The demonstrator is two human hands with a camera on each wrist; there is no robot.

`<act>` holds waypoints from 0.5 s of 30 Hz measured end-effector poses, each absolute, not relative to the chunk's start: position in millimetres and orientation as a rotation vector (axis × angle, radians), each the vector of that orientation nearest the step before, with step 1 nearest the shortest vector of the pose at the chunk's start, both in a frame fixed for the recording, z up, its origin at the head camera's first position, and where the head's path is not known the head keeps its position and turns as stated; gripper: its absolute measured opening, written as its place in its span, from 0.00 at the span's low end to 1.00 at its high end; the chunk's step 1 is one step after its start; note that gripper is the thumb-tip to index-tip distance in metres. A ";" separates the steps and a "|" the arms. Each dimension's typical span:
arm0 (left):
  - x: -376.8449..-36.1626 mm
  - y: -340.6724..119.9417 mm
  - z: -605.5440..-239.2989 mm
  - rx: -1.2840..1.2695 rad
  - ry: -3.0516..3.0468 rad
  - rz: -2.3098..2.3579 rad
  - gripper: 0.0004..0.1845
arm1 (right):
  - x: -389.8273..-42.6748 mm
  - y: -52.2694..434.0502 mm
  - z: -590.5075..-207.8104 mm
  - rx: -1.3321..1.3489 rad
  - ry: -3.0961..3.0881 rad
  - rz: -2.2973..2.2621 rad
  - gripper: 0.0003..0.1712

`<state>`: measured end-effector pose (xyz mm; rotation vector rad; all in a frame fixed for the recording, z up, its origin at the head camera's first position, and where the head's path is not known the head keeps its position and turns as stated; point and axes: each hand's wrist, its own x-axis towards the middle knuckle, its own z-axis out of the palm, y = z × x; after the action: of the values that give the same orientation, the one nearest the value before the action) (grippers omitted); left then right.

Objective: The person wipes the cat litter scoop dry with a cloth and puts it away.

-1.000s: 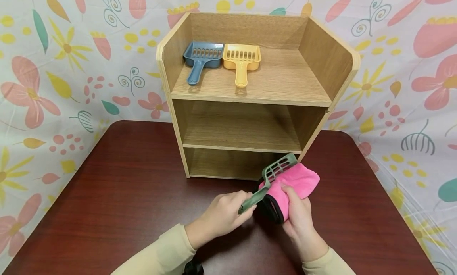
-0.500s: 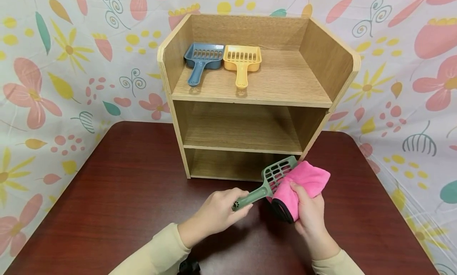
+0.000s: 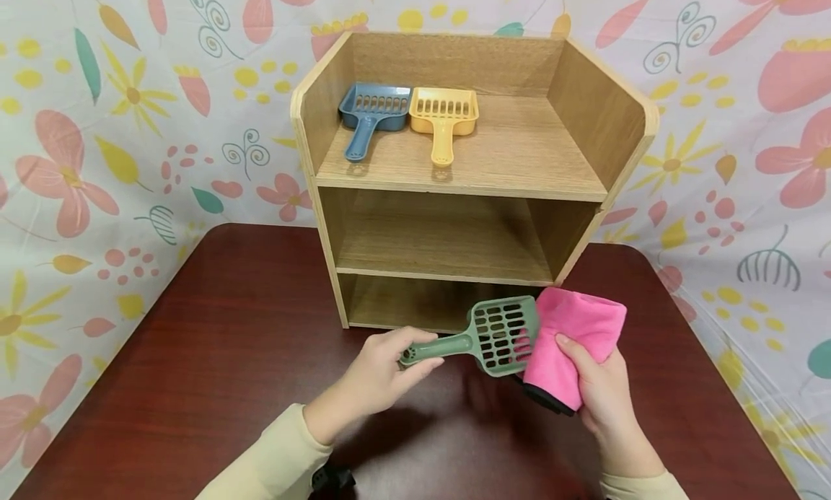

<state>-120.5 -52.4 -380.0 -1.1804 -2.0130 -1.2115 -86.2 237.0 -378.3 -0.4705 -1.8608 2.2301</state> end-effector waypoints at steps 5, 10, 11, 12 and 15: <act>-121.4 -61.5 -367.1 -1.162 -2.052 -1.320 0.14 | -83.5 255.2 -377.5 -0.386 -1.797 2.245 0.15; -120.0 -66.0 -352.4 -1.119 -2.100 -1.473 0.15 | -85.0 270.4 -376.0 -0.357 -1.765 2.217 0.14; -119.8 -66.5 -349.4 -1.112 -2.106 -1.504 0.15 | -85.6 272.7 -375.4 -0.354 -1.758 2.218 0.14; -119.6 -67.1 -346.2 -1.109 -2.109 -1.521 0.15 | -86.2 274.8 -374.8 -0.349 -1.755 2.220 0.14; -119.9 -68.5 -336.4 -1.100 -2.109 -1.574 0.15 | -89.0 279.0 -372.5 -0.335 -1.732 2.221 0.15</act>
<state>-119.9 -68.5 -336.4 -1.1002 -2.1086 -1.5741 -89.0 279.0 -372.5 -0.3346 -1.7323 2.2214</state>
